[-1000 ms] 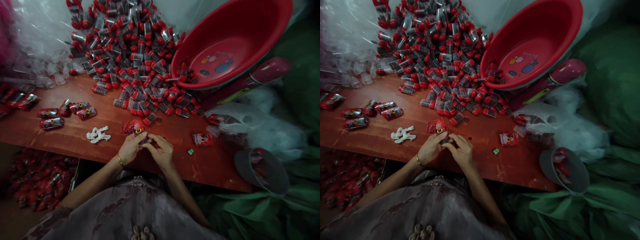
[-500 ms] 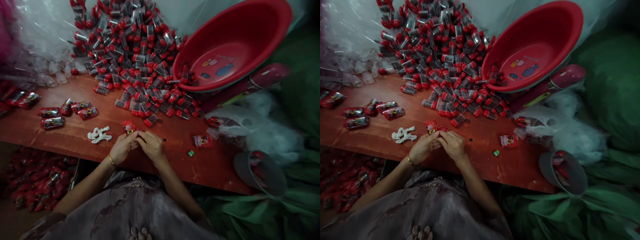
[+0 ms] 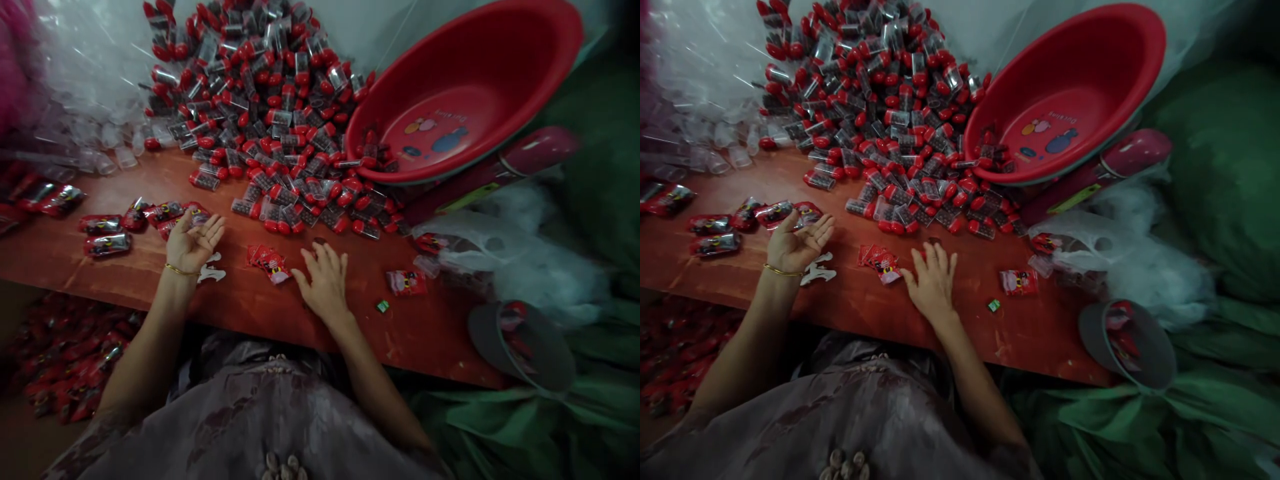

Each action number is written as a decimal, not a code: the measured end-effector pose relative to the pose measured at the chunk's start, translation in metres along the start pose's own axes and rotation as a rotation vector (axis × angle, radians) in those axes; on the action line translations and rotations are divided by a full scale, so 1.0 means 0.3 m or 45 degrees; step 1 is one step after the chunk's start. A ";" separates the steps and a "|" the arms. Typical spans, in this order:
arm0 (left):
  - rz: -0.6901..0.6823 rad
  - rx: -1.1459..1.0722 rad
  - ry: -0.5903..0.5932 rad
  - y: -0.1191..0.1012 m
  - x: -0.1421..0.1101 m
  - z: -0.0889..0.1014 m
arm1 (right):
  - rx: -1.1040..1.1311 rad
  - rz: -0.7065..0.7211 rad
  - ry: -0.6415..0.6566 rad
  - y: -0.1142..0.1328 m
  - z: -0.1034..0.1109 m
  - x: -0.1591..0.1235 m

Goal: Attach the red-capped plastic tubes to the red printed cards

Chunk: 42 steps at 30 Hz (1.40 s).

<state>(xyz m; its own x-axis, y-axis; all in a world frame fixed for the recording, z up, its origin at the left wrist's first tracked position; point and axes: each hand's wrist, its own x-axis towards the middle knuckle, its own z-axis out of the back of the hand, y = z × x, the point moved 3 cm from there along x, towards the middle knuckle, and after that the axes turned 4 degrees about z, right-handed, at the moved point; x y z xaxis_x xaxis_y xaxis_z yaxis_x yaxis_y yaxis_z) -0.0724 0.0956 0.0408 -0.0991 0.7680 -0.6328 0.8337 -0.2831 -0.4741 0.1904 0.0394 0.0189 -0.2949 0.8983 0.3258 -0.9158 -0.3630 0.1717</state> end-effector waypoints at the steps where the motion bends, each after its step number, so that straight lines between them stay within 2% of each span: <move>1: -0.021 -0.010 0.004 0.002 0.002 -0.003 | 0.045 0.064 -0.002 0.027 -0.007 -0.005; 3: -0.053 -0.037 0.000 -0.001 0.009 -0.012 | 0.126 0.126 0.001 0.065 -0.033 -0.006; 6: -0.040 -0.013 -0.022 -0.005 0.014 -0.031 | 0.200 0.073 -0.027 0.079 -0.073 -0.003; 10: -0.024 0.277 -0.008 0.041 -0.017 -0.039 | 0.217 0.038 -0.143 0.073 -0.076 -0.005; 12: -0.165 0.560 0.005 0.083 -0.047 -0.035 | 0.192 0.047 -0.213 0.071 -0.055 -0.004; 14: -0.411 0.904 0.042 0.135 -0.084 -0.037 | 0.175 0.052 -0.281 0.070 -0.026 0.002; 16: -0.586 1.220 0.142 0.203 -0.116 -0.049 | 0.181 0.056 -0.334 0.072 0.005 0.011; 17: -0.613 1.339 0.208 0.240 -0.127 -0.056 | 0.195 0.059 -0.355 0.075 0.019 0.016; 19: -0.646 1.473 0.285 0.300 -0.136 -0.069 | 0.262 0.045 -0.382 0.081 0.044 0.024; 22: -0.709 1.439 0.278 0.340 -0.130 -0.086 | 0.531 -0.105 -0.399 0.079 0.062 0.026; 27: -0.674 1.287 0.326 0.358 -0.123 -0.096 | 1.137 -0.406 -0.273 0.069 0.043 0.020; 32: -0.572 1.305 0.263 0.380 -0.109 -0.077 | 1.182 -0.467 -0.330 0.061 0.035 0.025; 35: -0.657 1.524 0.224 0.363 -0.089 -0.082 | 1.178 -0.580 -0.369 0.030 0.023 0.030; 38: -0.871 1.851 0.119 0.321 -0.077 -0.108 | 1.189 -0.702 -0.403 -0.017 0.015 0.030; 42: -1.076 2.335 0.065 0.298 -0.074 -0.163 | 1.184 -0.703 -0.441 -0.046 0.016 0.018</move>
<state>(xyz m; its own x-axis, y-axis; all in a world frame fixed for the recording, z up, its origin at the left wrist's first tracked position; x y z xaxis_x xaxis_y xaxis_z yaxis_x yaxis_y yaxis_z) 0.0308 0.0813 0.0423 -0.0528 0.9979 0.0374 -0.8380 -0.0239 -0.5452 0.2027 0.0481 0.0229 0.3100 0.9281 0.2060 -0.2969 -0.1113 0.9484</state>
